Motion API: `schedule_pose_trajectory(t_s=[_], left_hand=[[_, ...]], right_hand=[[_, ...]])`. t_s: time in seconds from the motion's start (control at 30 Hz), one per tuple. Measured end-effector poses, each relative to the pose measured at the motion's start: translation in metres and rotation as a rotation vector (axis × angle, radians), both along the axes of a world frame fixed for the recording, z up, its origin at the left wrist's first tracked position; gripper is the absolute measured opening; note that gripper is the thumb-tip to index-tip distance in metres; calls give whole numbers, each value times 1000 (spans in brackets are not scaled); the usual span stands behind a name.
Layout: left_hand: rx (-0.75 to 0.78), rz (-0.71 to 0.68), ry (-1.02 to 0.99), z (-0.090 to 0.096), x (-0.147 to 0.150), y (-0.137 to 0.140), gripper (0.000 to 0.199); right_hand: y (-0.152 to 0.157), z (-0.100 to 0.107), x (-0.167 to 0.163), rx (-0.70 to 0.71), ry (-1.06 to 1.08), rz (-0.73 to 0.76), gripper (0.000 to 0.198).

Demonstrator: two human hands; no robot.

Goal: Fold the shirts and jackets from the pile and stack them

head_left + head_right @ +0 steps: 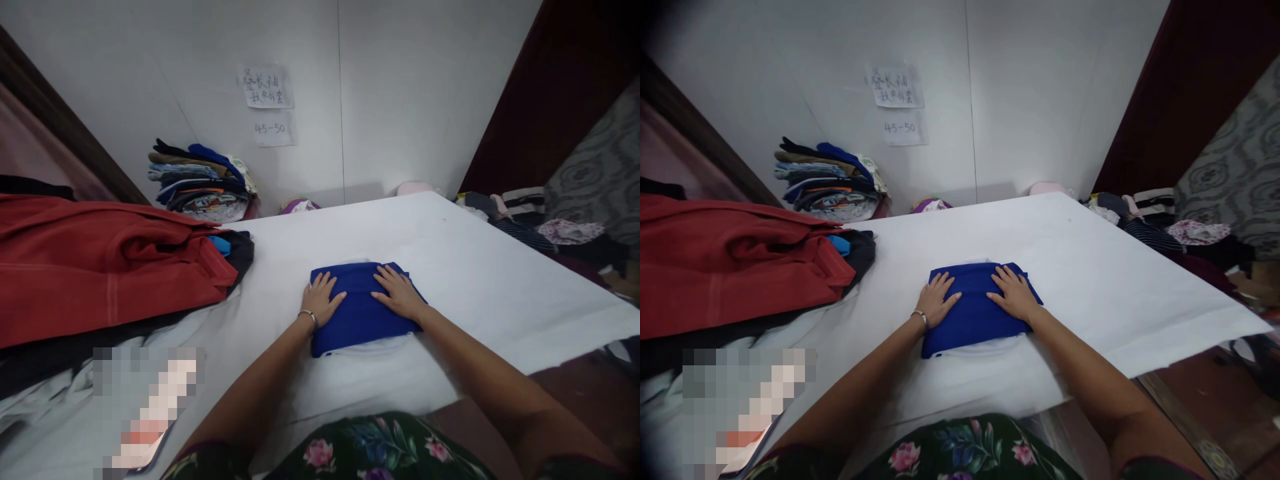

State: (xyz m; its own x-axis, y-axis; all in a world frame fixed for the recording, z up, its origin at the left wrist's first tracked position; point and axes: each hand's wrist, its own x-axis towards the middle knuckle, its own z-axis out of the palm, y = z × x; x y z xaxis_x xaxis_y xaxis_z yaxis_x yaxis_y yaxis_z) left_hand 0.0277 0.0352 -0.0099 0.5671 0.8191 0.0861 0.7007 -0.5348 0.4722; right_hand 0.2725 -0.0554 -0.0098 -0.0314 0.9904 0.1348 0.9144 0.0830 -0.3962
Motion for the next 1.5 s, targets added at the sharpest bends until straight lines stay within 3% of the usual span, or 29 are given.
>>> schedule_pose_trajectory(t_s=[0.1, 0.17, 0.27, 0.37, 0.5, 0.67, 0.87, 1.1, 1.3, 1.5], left_hand=[[-28, 81, -232, 0, -7, 0, 53], [-102, 226, -425, 0, -16, -2, 54], [-376, 470, -639, 4, -30, -10, 60], [-650, 606, -754, 11, -41, -20, 64], [-996, 554, -782, 25, -42, -30, 54], [-1334, 466, -819, 35, -30, -39, 46], [-1331, 485, -918, 38, -20, -47, 38], [-1396, 529, -940, 53, -17, -48, 35], [-1407, 460, -1013, 55, -15, -40, 37], [-1367, 487, -1027, 68, -8, -42, 33]], right_hand=[[-8, 2, 10, 87, 182, -43, 60], [-21, -1, 21, 180, 271, -135, 60], [-49, -10, 35, 204, 444, -305, 62], [-76, -18, 40, 93, 754, -482, 71], [-96, -18, 30, 64, 1068, -518, 82], [-104, -9, 13, 119, 1210, -559, 81], [-122, -5, -2, 191, 1446, -645, 77], [-153, 7, -22, 120, 1830, -643, 59], [-169, 14, -44, -175, 2011, -505, 19], [-157, 14, -79, -433, 2181, -329, 27]])
